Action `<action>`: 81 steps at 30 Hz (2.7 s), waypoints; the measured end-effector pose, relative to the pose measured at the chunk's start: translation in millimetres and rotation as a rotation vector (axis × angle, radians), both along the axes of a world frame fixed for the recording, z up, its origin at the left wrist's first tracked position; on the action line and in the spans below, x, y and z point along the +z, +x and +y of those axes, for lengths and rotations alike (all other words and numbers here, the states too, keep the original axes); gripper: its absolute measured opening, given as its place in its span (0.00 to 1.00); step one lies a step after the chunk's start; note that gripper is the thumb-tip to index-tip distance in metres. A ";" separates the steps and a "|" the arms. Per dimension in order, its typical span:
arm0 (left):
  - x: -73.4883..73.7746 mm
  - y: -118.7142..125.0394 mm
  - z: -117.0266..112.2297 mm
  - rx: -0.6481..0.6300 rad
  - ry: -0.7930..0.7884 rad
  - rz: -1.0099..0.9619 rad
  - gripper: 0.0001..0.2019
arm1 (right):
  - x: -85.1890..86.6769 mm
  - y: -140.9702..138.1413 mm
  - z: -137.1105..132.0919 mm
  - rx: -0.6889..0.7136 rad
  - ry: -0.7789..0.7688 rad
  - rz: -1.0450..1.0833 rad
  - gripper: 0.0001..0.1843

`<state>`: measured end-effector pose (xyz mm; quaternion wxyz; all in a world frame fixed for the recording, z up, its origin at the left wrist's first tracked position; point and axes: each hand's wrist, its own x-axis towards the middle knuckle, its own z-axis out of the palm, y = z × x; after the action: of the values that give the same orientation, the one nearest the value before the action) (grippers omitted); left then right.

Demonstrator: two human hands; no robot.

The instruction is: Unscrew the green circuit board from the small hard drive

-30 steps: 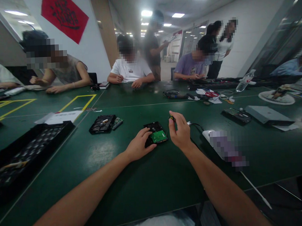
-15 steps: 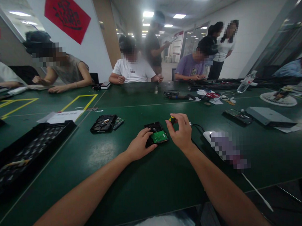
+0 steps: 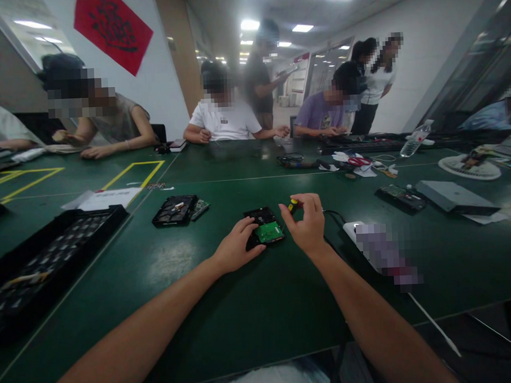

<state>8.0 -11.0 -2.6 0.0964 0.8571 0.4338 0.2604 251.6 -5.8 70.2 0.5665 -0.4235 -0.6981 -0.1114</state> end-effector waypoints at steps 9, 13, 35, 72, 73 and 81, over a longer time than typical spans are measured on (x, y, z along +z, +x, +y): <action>1.2 0.3 -0.1 -0.007 0.003 0.000 0.32 | -4.9 0.5 2.1 0.053 -0.029 0.001 0.19; 1.4 0.3 -0.6 -0.004 0.005 -0.008 0.32 | -4.6 1.1 1.1 0.101 -0.063 -0.038 0.19; 1.6 0.6 -1.0 -0.003 0.004 -0.003 0.32 | -2.9 0.2 0.5 0.080 -0.070 -0.004 0.18; 3.2 0.4 -1.7 -0.003 -0.006 -0.022 0.32 | -1.4 0.3 1.5 0.063 -0.034 -0.009 0.16; 3.3 0.3 -1.8 -0.002 -0.006 -0.025 0.32 | -1.6 0.2 1.7 0.057 -0.034 -0.006 0.16; 3.8 0.5 -1.2 -0.008 -0.007 -0.013 0.32 | -2.1 -1.0 -1.4 0.070 -0.053 -0.021 0.20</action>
<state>8.5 -12.2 1.2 0.1033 0.8567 0.4309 0.2641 250.6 -7.1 68.1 0.5512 -0.4125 -0.7212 -0.0773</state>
